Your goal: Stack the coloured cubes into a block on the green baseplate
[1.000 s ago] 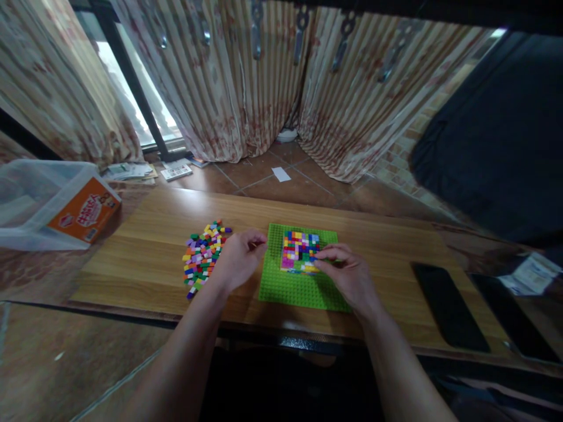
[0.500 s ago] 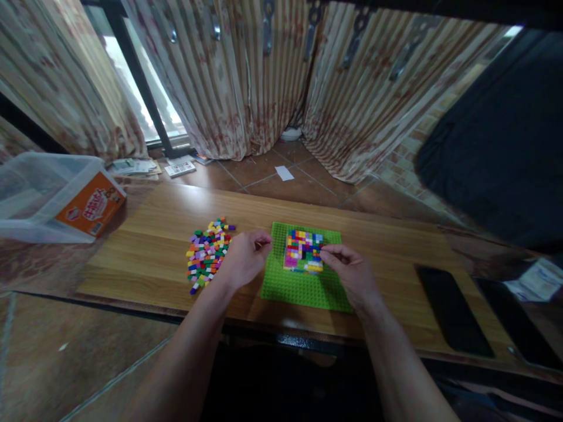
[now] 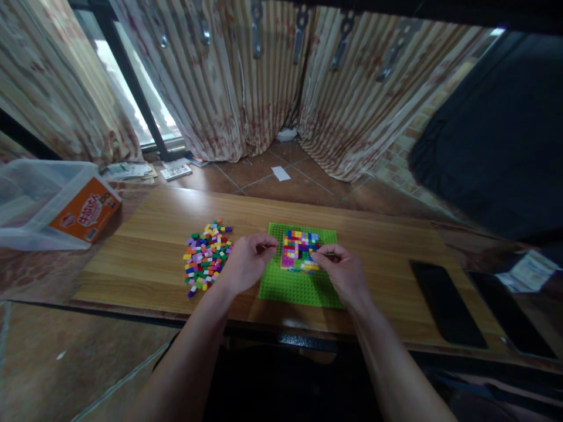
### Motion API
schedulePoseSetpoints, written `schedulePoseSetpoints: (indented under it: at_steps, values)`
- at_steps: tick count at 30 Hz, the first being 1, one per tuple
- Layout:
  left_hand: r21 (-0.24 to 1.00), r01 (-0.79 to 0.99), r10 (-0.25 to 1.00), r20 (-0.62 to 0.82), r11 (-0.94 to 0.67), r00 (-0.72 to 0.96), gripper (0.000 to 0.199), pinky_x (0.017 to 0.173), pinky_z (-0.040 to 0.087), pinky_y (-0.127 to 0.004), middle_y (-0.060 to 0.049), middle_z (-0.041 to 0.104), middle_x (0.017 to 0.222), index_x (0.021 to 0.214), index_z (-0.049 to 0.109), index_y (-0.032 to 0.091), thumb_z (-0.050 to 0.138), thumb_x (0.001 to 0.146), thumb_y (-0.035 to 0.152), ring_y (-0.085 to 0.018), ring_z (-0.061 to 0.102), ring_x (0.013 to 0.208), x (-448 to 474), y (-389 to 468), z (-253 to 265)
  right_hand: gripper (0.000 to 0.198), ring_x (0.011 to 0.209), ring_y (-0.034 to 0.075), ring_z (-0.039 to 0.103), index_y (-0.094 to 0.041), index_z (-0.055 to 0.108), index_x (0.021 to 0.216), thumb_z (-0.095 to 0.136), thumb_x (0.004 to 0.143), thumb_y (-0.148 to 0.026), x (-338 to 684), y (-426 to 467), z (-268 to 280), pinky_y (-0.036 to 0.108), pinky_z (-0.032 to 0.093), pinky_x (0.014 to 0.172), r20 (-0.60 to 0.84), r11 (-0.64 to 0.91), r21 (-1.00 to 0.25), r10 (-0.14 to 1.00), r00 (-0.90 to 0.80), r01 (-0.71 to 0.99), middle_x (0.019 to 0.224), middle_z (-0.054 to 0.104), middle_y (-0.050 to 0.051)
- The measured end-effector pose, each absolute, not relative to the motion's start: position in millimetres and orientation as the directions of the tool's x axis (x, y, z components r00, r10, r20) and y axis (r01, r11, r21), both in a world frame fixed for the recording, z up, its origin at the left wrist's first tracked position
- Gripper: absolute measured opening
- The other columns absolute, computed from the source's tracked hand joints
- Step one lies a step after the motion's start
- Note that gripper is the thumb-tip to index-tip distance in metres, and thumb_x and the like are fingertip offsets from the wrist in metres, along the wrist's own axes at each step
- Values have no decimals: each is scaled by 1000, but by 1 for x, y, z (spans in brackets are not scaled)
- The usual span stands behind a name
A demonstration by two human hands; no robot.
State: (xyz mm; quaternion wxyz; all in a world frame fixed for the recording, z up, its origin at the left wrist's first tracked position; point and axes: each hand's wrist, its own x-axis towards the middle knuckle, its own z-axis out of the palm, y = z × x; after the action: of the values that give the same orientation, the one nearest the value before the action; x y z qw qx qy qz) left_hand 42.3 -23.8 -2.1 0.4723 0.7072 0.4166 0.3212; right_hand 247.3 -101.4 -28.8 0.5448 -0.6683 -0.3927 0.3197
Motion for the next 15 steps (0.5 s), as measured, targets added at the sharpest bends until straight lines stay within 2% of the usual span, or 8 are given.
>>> schedulePoseSetpoints:
  at_steps: [4,8,11,15]
  values:
    - [979,146,878,57,-143,475,11,66,47,-24,-1,70,75,81,73,16,64,77,19,-13,61,69,45,-25,-2,31,59,14,56,-21,68,66,83,60,-47,246,-102,-27,28,44,56,-1,-75,-989,861,509,125,63,65,-1]
    - [1000,-5,869,10,-9,495,12,69,48,-23,-1,71,78,86,72,15,69,76,21,-11,61,70,47,-27,1,21,69,16,60,-23,71,73,76,74,-43,241,-107,-19,30,48,67,140,62,-985,826,546,159,72,69,0]
    - [992,-91,841,-22,85,541,19,73,50,-25,-3,72,84,91,70,14,73,75,22,-12,64,75,50,-31,5,15,86,19,64,-26,75,89,68,86,-38,233,-112,-11,33,50,79,269,154,-946,864,426,285,90,72,3]
    - [978,-149,779,-20,145,626,29,76,52,-27,-4,74,87,102,68,15,76,75,24,-13,66,77,54,-38,10,20,105,21,64,-30,74,106,59,94,-35,221,-116,-4,38,49,94,347,238,-887,909,231,395,108,70,5]
